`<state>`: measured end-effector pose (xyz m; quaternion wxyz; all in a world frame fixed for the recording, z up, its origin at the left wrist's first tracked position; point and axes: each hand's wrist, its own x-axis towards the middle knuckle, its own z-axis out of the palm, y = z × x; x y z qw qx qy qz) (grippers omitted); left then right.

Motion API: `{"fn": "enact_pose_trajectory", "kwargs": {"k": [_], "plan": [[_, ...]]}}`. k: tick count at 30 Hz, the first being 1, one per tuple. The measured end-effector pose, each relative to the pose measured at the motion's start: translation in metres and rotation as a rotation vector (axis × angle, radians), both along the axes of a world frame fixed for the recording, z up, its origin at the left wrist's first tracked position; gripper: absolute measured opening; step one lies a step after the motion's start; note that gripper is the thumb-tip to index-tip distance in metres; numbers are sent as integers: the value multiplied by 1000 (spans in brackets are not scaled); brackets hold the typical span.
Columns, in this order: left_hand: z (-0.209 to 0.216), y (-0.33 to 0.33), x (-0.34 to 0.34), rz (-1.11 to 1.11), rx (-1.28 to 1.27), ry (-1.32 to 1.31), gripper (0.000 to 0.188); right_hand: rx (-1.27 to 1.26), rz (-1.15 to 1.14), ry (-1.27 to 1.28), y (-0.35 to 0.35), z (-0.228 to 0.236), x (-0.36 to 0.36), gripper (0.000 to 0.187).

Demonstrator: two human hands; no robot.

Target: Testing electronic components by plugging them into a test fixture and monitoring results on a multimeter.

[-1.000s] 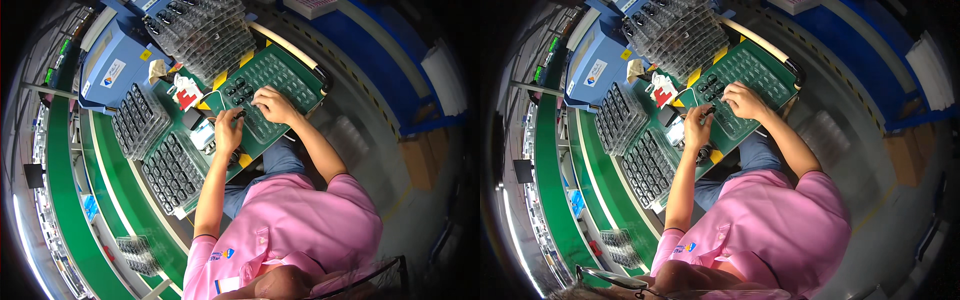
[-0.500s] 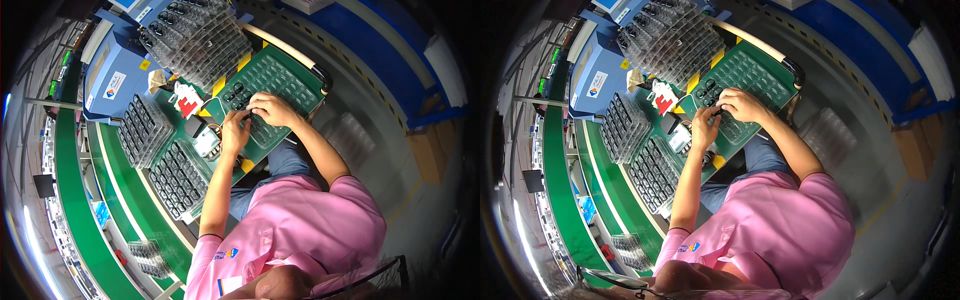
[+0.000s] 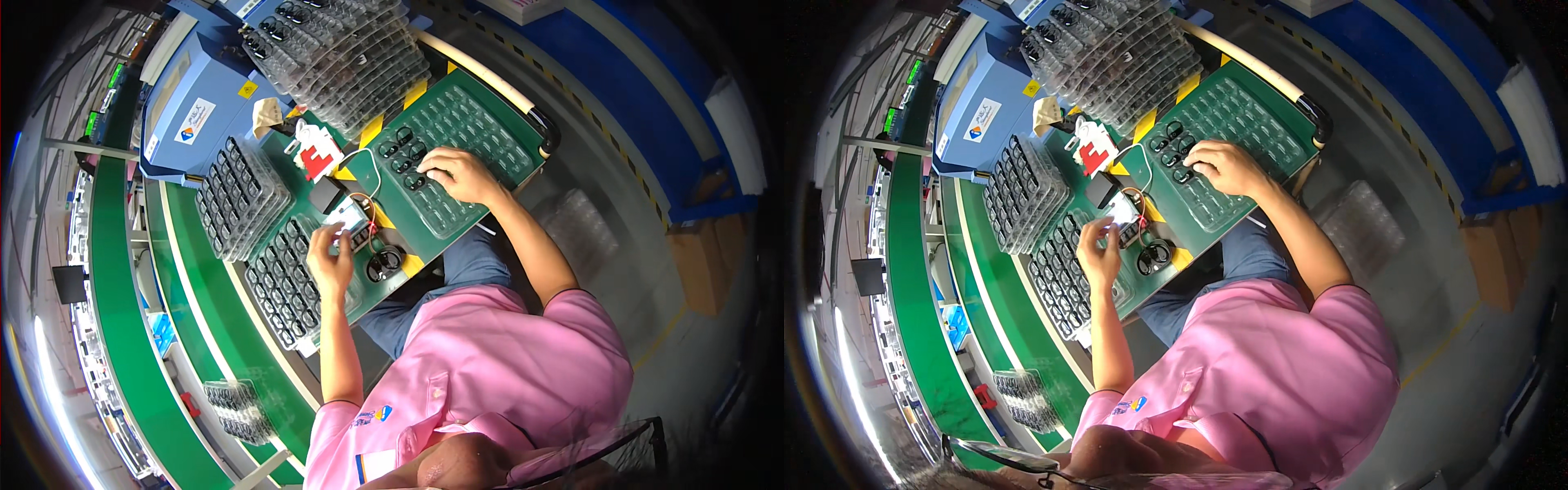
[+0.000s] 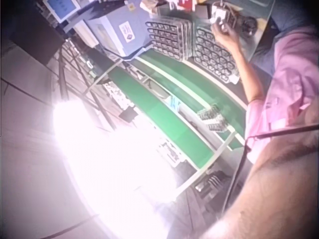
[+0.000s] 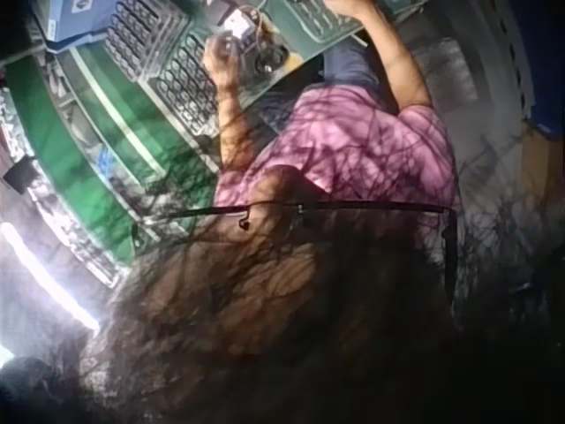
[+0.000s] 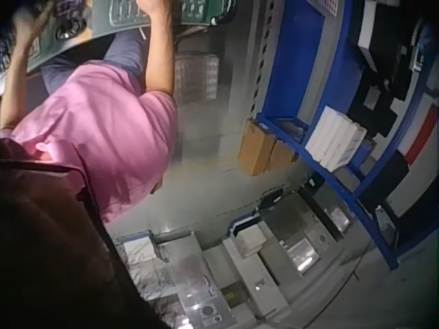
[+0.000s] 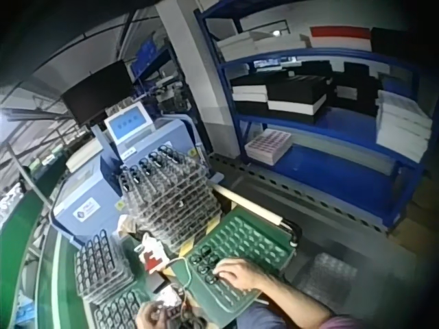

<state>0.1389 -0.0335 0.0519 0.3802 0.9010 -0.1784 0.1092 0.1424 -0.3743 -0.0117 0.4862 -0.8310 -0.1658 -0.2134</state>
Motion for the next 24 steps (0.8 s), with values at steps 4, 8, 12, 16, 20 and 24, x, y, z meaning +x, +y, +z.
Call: {"fn": "enact_pose_trajectory", "kwargs": {"k": [4,8,12,16,20,24], "plan": [[-5,47,-13,140,-23,-31,14,-125,-9,-2,0,5,-3,16],[-11,97,-25,250,30,-58,12,-98,-12,-53,1,6,2,19],[-4,119,-24,331,120,-126,10,-93,-33,-76,1,10,4,20],[-4,129,-2,348,159,-177,17,-33,-53,-67,-7,14,4,20],[-7,125,16,308,179,-173,24,2,-29,6,0,13,6,21],[-22,105,31,240,195,-97,31,-8,-53,21,-2,6,1,21]]}}
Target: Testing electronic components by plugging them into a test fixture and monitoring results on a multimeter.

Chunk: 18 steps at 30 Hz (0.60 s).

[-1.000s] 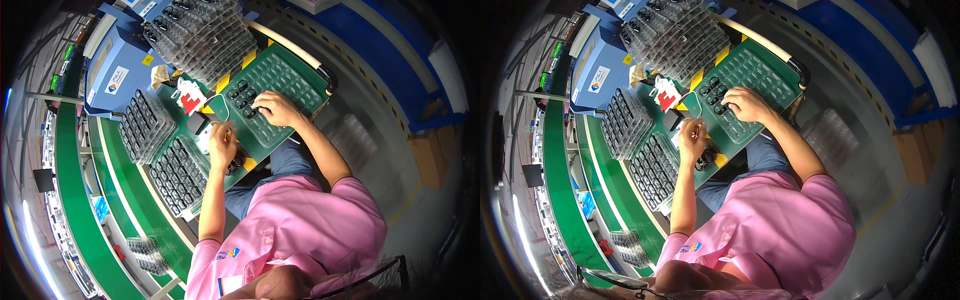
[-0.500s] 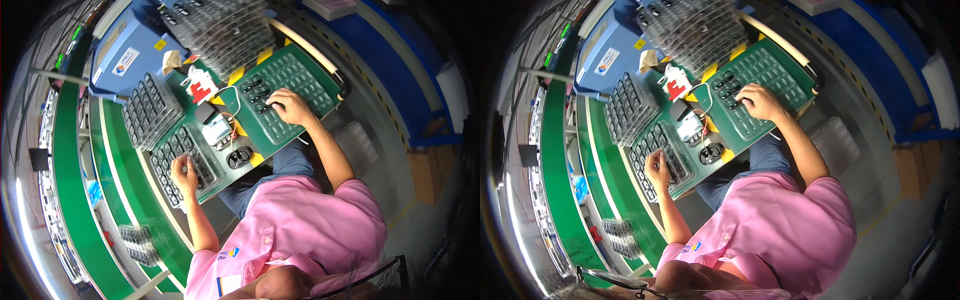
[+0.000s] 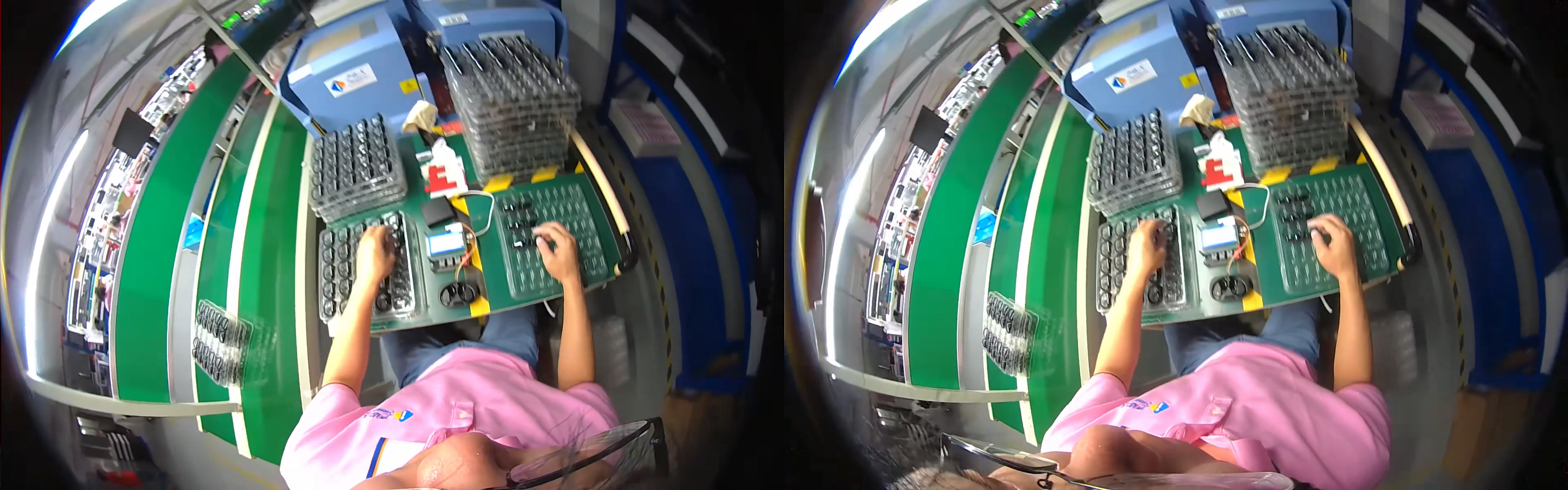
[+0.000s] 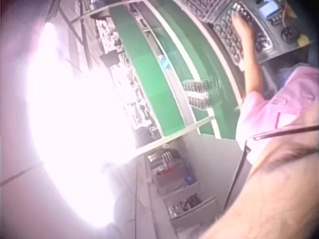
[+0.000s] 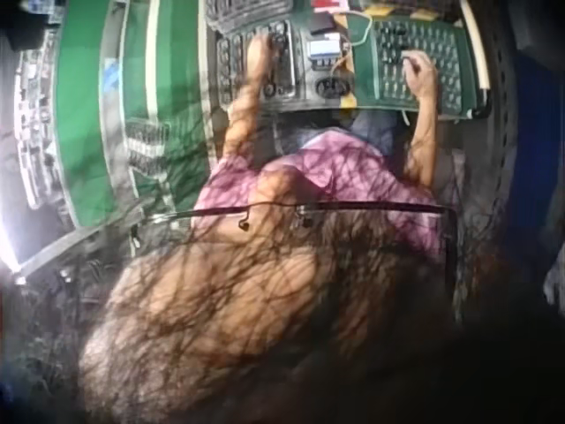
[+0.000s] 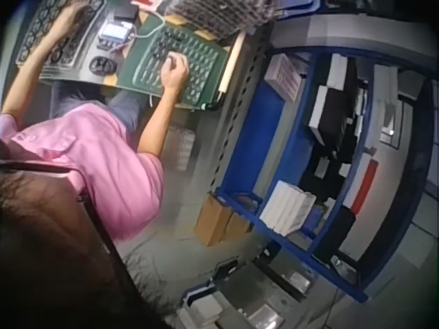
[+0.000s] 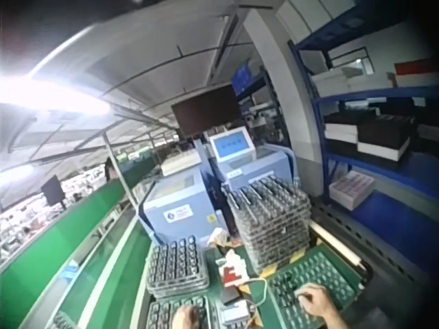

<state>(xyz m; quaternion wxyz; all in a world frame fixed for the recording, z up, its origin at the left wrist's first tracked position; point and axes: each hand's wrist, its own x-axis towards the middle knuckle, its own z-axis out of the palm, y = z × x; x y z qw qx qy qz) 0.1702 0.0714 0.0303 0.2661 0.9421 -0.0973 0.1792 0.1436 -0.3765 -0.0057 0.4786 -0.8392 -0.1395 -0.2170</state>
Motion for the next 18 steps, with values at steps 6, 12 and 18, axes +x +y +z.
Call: {"fn": "enact_pose_trajectory", "kwargs": {"k": [6,12,18], "plan": [[-4,-8,0,46,-96,8,16,32,3,6,2,-3,0,19],[20,-24,-27,-43,-262,-108,16,20,4,17,0,0,2,16],[20,-41,-61,-93,-440,-8,9,54,11,67,-1,-3,5,15]]}}
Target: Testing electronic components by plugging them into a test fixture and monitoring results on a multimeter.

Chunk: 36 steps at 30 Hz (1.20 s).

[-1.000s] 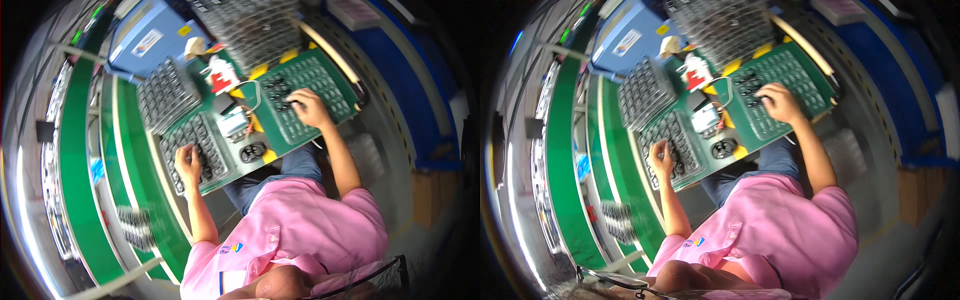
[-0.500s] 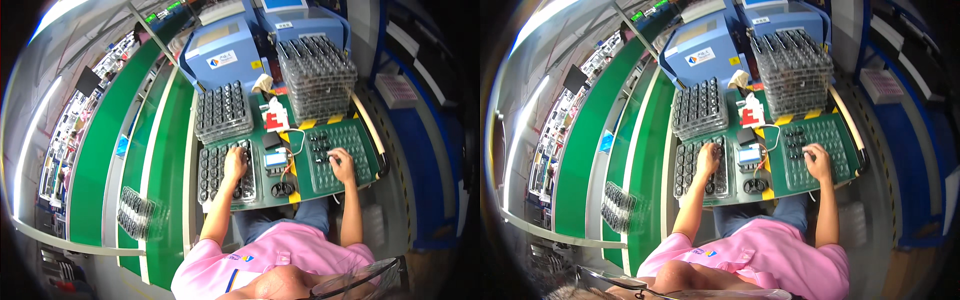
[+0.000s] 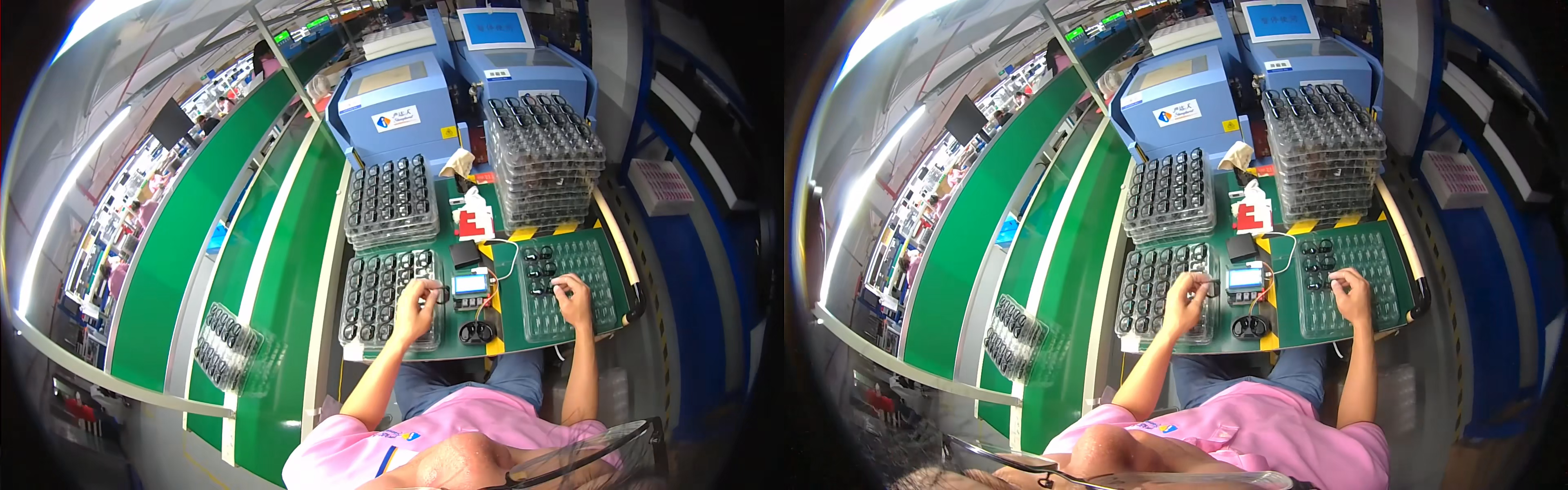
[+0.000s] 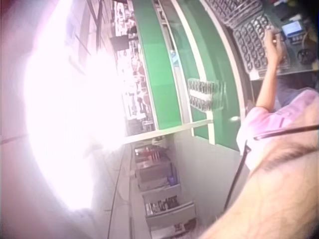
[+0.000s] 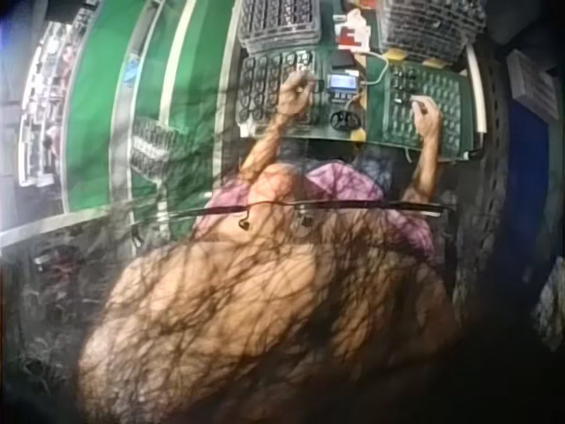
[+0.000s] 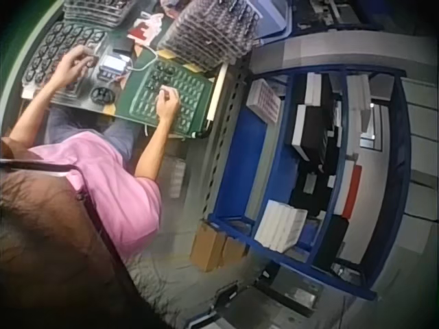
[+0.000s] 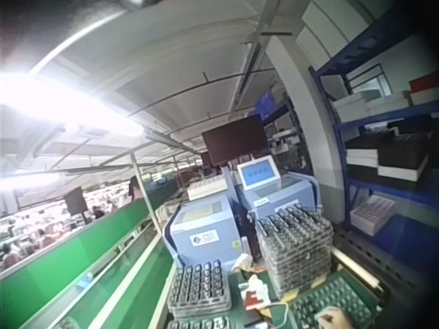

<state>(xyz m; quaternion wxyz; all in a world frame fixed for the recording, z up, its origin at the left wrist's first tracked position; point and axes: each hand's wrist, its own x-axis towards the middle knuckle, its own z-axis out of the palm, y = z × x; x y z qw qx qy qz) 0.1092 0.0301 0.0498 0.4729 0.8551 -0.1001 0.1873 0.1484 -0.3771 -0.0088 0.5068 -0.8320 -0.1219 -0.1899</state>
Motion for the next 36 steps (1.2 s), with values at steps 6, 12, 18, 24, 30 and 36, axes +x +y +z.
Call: {"fn": "enact_pose_trajectory", "kwargs": {"k": [6,12,18,24,30,36], "plan": [[-16,-19,-27,-53,-4,-40,13,42,34,99,-4,-5,3,14],[-25,-26,-32,-145,18,-61,13,221,101,310,-24,-17,9,18],[-32,-19,-36,-104,20,-98,15,243,140,107,-15,77,48,26],[-23,-21,-35,-140,69,-57,16,86,-165,-320,-29,199,136,26],[-29,-25,-32,-134,53,-104,14,-319,-444,-461,-50,231,244,31],[-29,-24,-36,-118,90,-101,14,-636,-645,91,-48,226,283,30]]}}
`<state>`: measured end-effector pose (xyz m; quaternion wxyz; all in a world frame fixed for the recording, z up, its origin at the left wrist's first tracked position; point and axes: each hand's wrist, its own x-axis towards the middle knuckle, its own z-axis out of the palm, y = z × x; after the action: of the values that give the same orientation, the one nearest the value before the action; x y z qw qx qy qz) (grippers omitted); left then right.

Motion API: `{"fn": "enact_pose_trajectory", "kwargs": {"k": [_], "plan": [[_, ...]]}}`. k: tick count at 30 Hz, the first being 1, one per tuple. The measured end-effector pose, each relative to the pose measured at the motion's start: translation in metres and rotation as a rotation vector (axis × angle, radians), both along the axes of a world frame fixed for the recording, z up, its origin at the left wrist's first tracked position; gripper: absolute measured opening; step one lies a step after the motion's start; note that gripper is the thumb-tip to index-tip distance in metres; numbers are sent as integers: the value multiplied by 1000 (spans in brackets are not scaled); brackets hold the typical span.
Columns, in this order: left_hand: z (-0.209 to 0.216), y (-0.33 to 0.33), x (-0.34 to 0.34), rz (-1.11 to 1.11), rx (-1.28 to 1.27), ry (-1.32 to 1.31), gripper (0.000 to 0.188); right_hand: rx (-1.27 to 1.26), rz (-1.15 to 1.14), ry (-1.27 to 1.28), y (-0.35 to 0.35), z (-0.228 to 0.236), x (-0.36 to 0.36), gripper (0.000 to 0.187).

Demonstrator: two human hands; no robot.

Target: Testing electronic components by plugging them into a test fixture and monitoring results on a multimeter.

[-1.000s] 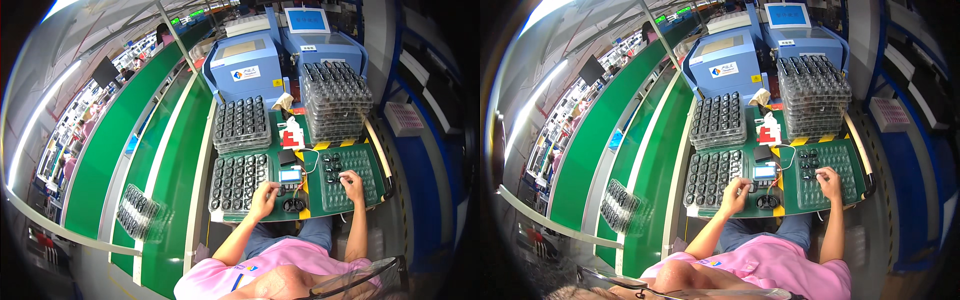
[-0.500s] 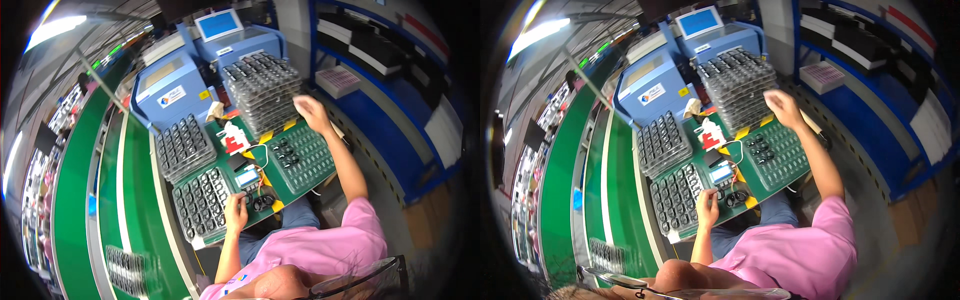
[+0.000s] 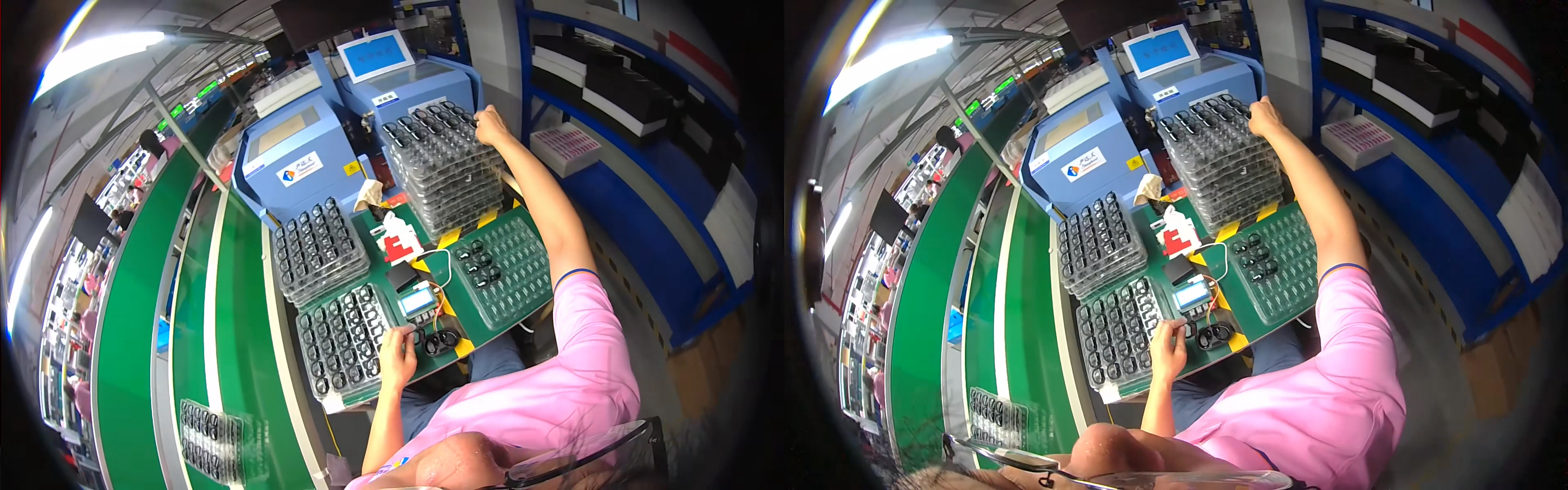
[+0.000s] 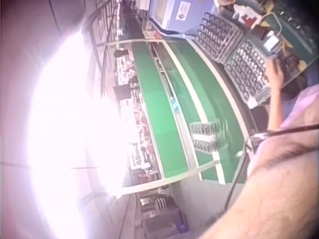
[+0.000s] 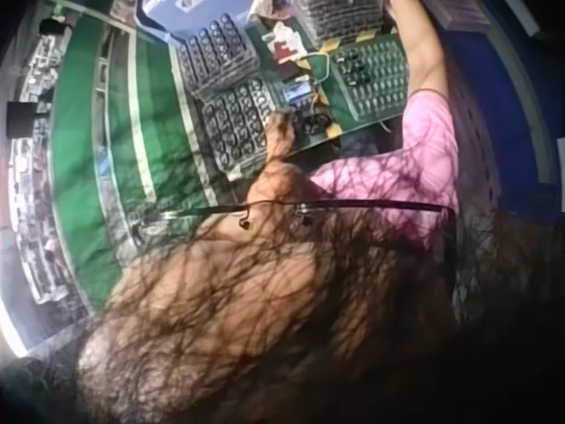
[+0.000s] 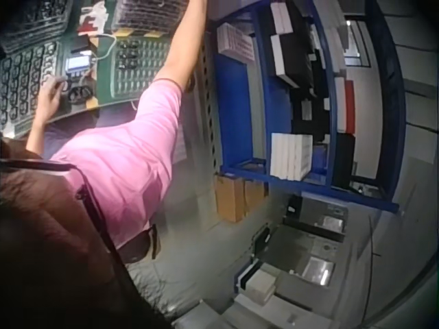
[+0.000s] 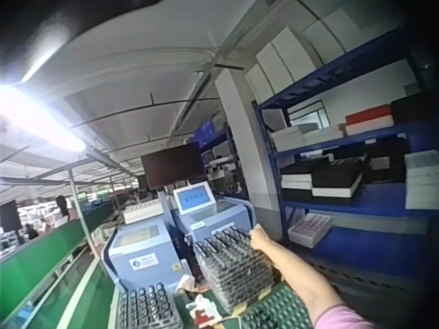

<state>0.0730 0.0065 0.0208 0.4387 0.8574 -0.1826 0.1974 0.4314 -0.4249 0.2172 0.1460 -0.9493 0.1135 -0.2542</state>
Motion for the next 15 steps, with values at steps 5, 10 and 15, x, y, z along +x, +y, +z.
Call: {"fn": "enact_pose_trajectory", "kwargs": {"k": [5,10,15], "plan": [[4,0,-3,-11,20,-11,14,50,30,-83,7,8,-7,22],[1,-2,-2,-19,21,-8,13,-21,339,-552,23,11,-54,11],[-4,-4,-1,-22,78,-65,13,318,762,-441,85,-8,-167,11]]}}
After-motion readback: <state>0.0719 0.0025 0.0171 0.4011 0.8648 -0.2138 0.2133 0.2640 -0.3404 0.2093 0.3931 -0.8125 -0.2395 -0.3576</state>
